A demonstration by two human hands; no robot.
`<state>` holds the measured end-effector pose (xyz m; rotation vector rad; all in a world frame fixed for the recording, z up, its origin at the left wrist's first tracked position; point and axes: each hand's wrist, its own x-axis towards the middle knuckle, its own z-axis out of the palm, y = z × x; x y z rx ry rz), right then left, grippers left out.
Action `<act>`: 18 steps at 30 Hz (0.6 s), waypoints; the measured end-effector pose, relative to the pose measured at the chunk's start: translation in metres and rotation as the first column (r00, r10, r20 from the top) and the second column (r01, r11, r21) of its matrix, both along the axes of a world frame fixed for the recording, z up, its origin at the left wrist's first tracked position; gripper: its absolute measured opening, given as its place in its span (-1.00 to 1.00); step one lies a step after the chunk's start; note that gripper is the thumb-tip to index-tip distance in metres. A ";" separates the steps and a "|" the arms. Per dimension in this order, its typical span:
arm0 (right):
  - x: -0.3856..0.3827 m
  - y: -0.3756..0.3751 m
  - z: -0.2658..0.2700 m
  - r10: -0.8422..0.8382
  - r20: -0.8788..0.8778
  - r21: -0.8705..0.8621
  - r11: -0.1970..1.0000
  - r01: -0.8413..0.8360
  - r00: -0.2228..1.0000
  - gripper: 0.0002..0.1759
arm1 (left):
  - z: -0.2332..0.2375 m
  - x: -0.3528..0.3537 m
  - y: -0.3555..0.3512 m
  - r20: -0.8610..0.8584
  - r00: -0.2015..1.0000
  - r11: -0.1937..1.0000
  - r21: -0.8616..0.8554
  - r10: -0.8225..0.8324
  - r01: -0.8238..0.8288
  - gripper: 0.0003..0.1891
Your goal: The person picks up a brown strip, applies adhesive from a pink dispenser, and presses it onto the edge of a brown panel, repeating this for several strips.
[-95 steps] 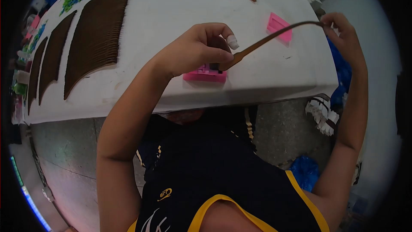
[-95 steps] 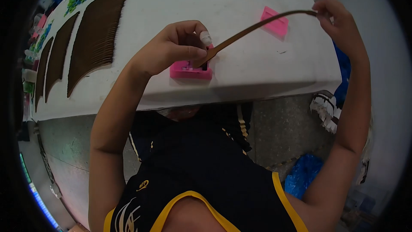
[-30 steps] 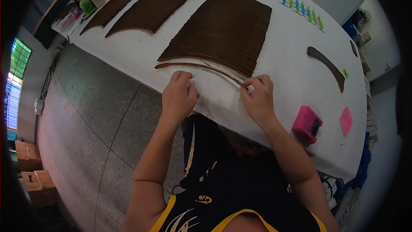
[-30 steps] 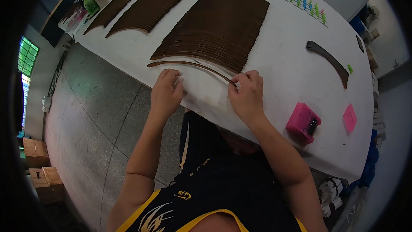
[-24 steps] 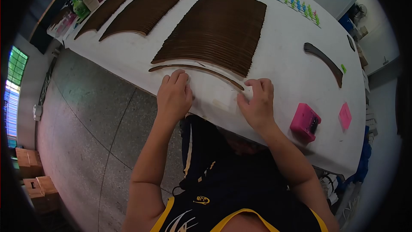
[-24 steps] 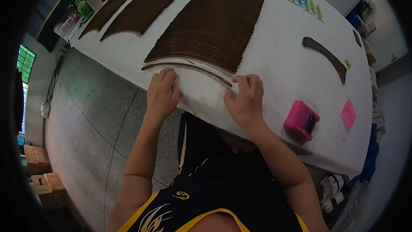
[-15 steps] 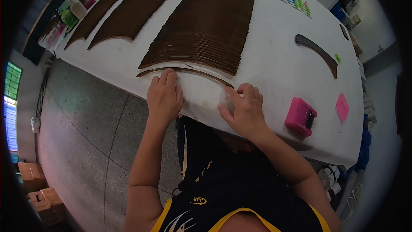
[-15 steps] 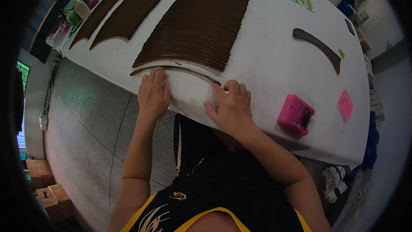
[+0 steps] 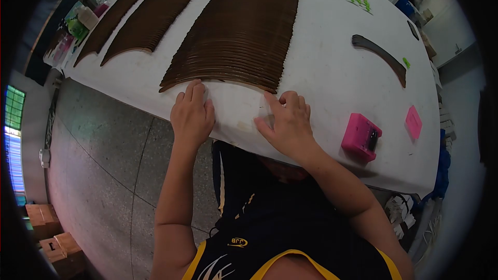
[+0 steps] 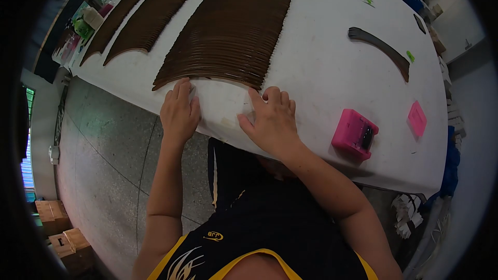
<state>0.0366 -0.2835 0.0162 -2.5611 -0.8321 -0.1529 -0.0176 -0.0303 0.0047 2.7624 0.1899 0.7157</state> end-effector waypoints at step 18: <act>-0.002 -0.004 -0.006 0.024 0.083 0.081 0.996 -0.031 0.996 -0.38 | -0.008 -0.010 0.013 0.049 0.985 0.986 -0.010 0.168 -0.167 -0.66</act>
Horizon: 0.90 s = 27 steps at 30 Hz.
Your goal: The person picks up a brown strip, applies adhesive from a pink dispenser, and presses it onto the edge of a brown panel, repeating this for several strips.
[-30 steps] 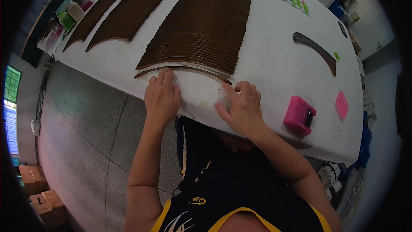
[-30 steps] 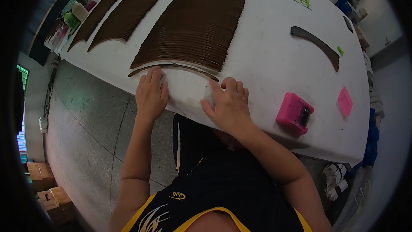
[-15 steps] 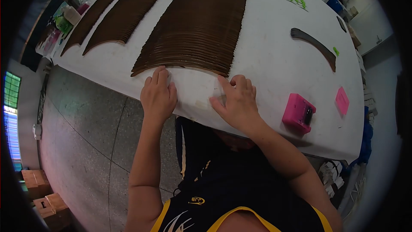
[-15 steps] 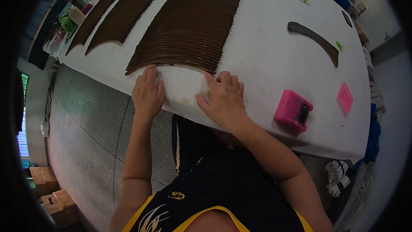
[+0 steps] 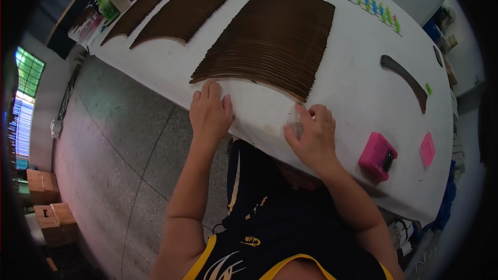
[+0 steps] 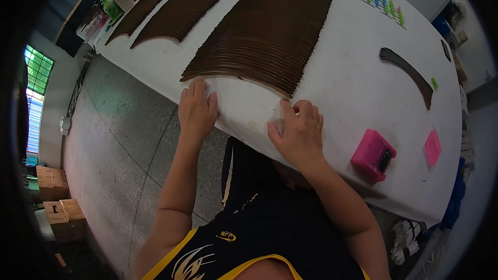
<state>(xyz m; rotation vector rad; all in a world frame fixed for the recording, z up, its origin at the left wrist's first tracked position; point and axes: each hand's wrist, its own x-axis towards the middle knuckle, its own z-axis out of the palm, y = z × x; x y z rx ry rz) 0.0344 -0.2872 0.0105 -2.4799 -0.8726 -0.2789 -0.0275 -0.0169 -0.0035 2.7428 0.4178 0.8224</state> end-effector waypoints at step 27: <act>0.000 -0.004 -0.005 0.037 0.010 0.167 0.985 -0.038 0.999 -0.61 | -0.004 -0.026 0.010 0.199 0.979 0.667 -0.737 0.053 0.113 -0.68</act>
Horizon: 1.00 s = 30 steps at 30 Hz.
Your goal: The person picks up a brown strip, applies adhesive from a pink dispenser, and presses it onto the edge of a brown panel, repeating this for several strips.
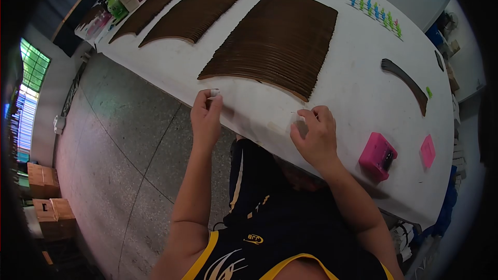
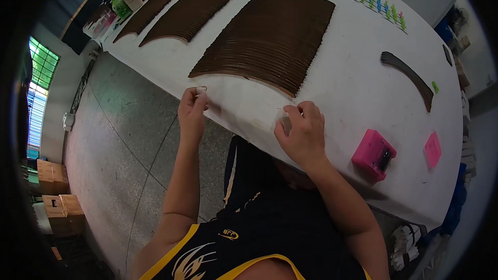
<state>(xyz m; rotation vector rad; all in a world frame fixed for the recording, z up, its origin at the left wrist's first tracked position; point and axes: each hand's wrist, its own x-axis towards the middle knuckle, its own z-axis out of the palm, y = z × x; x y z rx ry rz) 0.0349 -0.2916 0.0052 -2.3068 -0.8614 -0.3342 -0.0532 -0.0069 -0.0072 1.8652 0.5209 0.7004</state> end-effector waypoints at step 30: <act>-0.018 -0.362 -0.035 -0.721 -0.167 0.215 0.640 0.738 0.673 -0.75 | 0.013 0.079 -0.190 0.208 0.452 0.484 0.148 -0.868 0.862 -0.88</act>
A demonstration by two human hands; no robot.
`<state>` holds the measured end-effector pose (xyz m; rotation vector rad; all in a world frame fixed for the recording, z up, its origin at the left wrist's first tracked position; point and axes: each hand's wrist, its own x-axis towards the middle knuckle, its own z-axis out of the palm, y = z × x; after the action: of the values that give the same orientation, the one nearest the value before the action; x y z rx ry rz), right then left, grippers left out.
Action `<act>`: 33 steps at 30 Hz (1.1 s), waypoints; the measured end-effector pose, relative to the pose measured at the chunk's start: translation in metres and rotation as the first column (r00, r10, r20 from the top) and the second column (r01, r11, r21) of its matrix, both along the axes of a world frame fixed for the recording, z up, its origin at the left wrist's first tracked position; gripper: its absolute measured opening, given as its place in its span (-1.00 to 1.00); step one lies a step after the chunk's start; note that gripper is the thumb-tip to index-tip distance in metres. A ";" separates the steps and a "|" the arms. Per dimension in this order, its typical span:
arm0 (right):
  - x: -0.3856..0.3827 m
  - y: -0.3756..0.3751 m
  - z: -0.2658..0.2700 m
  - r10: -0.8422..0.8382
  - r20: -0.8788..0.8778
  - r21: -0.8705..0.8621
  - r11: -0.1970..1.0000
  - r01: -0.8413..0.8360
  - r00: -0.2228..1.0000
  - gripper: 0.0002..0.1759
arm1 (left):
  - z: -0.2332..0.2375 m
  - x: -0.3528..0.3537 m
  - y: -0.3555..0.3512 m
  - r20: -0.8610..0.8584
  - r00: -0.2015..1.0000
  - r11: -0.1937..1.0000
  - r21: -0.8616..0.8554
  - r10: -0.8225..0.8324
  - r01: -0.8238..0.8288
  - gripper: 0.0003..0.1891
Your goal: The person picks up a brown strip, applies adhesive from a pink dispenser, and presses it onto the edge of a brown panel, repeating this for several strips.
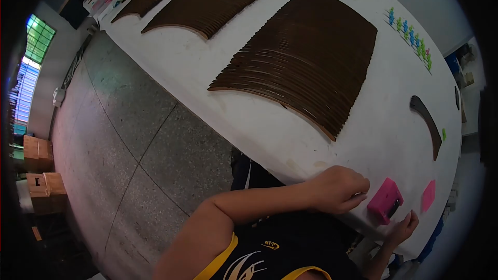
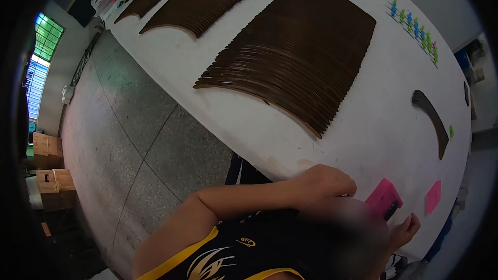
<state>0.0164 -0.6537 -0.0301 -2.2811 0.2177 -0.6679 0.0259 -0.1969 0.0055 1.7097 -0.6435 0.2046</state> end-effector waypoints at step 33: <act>0.010 -0.021 -0.004 -0.016 -0.256 -0.095 0.995 -0.009 0.967 -0.67 | -0.024 -0.011 -0.009 0.114 0.993 0.999 -0.017 -0.032 0.035 -0.71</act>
<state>0.0266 -0.6745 -0.0340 -2.4577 0.3188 -0.3899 0.0152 -0.2060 -0.0181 1.6769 -0.7513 0.2848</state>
